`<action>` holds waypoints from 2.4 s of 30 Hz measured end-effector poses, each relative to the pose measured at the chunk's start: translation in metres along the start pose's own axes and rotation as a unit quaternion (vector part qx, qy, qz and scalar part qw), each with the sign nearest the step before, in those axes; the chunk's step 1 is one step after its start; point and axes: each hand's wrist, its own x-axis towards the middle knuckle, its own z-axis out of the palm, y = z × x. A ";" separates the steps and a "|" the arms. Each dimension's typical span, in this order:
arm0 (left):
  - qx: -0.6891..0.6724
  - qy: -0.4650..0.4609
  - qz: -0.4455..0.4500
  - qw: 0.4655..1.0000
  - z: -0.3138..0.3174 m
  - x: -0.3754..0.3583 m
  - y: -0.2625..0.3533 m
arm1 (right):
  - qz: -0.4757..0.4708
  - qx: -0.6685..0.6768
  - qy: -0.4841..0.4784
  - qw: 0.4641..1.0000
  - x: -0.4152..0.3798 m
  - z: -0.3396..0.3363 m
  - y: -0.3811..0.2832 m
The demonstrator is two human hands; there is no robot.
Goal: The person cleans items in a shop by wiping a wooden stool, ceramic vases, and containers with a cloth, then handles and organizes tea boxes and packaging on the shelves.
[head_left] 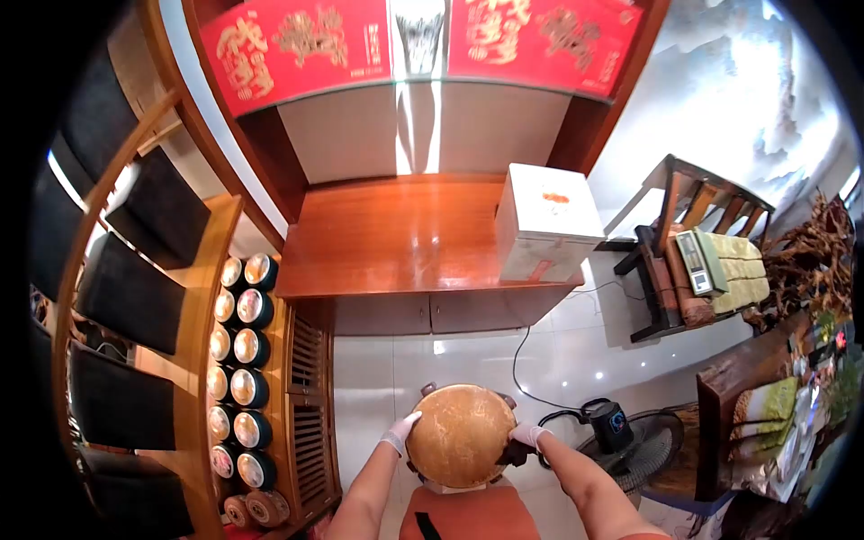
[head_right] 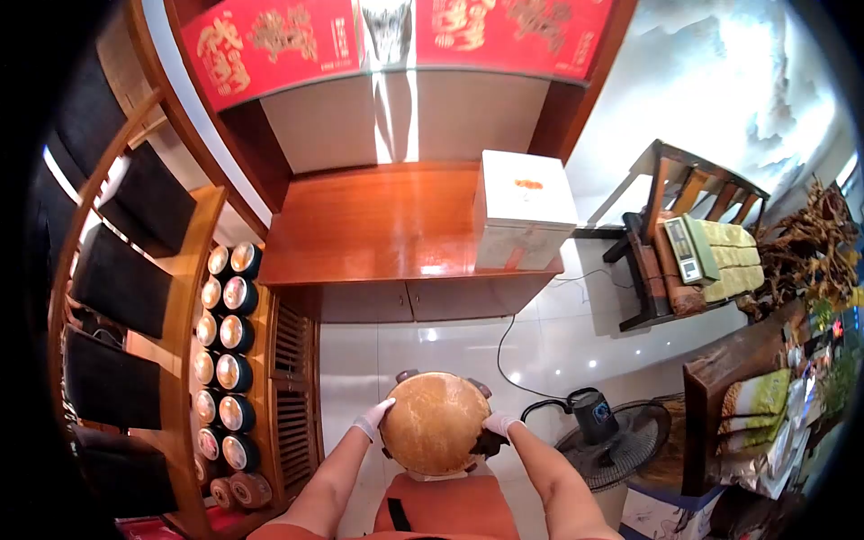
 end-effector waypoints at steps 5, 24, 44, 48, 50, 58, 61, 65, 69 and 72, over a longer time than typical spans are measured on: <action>-0.034 0.054 0.001 0.998 0.013 0.000 0.037 | 0.065 0.054 0.018 0.996 0.074 0.012 0.000; 0.087 0.120 0.231 0.961 0.003 0.047 0.034 | 0.029 0.079 0.158 0.984 0.055 -0.042 -0.070; -0.013 -0.365 0.209 0.907 0.224 -0.316 0.262 | -0.517 0.346 0.444 0.645 -0.271 -0.150 -0.239; 0.486 -0.168 0.481 0.710 0.243 -0.334 0.359 | -0.351 0.612 0.323 0.631 -0.288 -0.200 -0.192; 0.471 -0.040 0.703 0.531 0.246 -0.344 0.423 | -0.334 0.667 0.302 0.594 -0.318 -0.210 -0.170; 0.316 0.224 0.859 0.336 0.255 -0.433 0.714 | -0.264 0.729 0.277 0.567 -0.289 -0.179 -0.085; 0.325 0.289 0.826 0.358 0.255 -0.409 0.804 | -0.225 0.785 0.268 0.510 -0.270 -0.150 -0.098; 0.358 0.273 0.798 0.401 0.265 -0.383 0.870 | -0.202 0.837 0.259 0.437 -0.243 -0.113 -0.144; 0.337 0.208 0.809 0.434 0.274 -0.368 0.904 | -0.199 0.876 0.227 0.377 -0.228 -0.090 -0.191; 0.301 0.147 0.832 0.442 0.285 -0.371 0.901 | -0.179 0.859 0.231 0.421 -0.233 -0.084 -0.216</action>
